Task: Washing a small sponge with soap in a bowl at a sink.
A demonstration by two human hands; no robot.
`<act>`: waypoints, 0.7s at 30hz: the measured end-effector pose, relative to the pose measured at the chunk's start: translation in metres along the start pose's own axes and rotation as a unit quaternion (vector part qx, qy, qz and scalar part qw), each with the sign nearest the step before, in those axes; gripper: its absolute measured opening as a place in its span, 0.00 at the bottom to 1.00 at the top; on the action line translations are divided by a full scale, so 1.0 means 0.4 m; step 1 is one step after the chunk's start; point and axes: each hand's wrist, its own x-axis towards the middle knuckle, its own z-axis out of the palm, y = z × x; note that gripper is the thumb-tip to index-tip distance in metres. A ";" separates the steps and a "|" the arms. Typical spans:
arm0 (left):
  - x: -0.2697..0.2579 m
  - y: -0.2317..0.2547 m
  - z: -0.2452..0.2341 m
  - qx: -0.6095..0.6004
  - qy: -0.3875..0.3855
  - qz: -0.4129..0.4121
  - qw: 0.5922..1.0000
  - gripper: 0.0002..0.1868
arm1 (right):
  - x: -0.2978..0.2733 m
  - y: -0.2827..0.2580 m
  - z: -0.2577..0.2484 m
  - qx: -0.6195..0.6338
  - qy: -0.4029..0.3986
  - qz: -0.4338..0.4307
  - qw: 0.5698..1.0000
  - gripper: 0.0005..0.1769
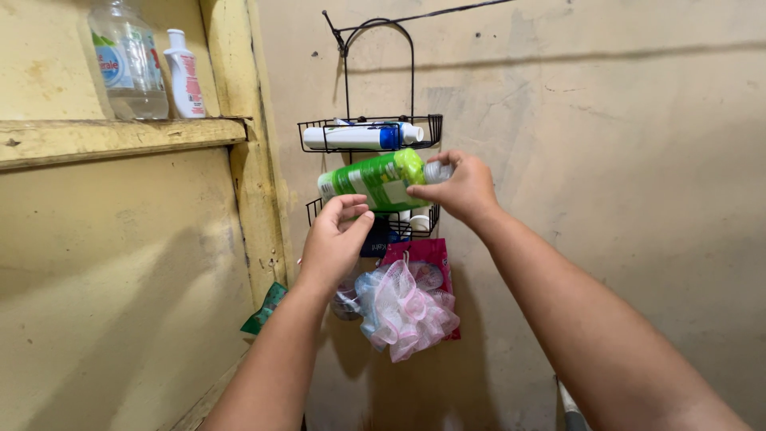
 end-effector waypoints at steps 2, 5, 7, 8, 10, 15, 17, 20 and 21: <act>0.007 -0.012 -0.002 0.005 0.003 -0.002 1.000 0.19 | 0.014 -0.007 -0.019 0.010 -0.003 -0.002 1.000 0.34; 0.010 -0.006 -0.005 0.021 0.011 -0.001 1.000 0.19 | 0.029 -0.026 -0.052 0.015 -0.005 -0.022 1.000 0.33; 0.004 0.011 -0.006 0.029 0.012 -0.002 1.000 0.20 | 0.028 -0.042 -0.078 0.007 -0.004 -0.037 0.999 0.32; -0.001 0.022 -0.006 0.037 0.018 0.000 0.999 0.21 | 0.023 -0.051 -0.091 0.004 0.000 -0.053 0.999 0.32; -0.009 0.043 -0.004 0.042 0.020 -0.002 0.999 0.22 | 0.008 -0.068 -0.119 -0.002 0.004 -0.066 0.998 0.31; -0.049 0.120 0.023 0.179 0.058 0.070 0.980 0.30 | -0.055 -0.114 -0.200 -0.010 0.032 -0.151 0.988 0.31; -0.069 0.151 0.041 0.210 0.064 0.110 0.970 0.31 | -0.086 -0.137 -0.238 -0.009 0.026 -0.157 0.987 0.31; -0.096 0.192 0.067 0.270 0.080 0.189 0.941 0.34 | -0.134 -0.179 -0.300 -0.006 0.004 -0.161 0.987 0.31; -0.105 0.205 0.077 0.301 0.092 0.229 0.921 0.36 | -0.150 -0.193 -0.322 -0.003 -0.012 -0.159 0.987 0.31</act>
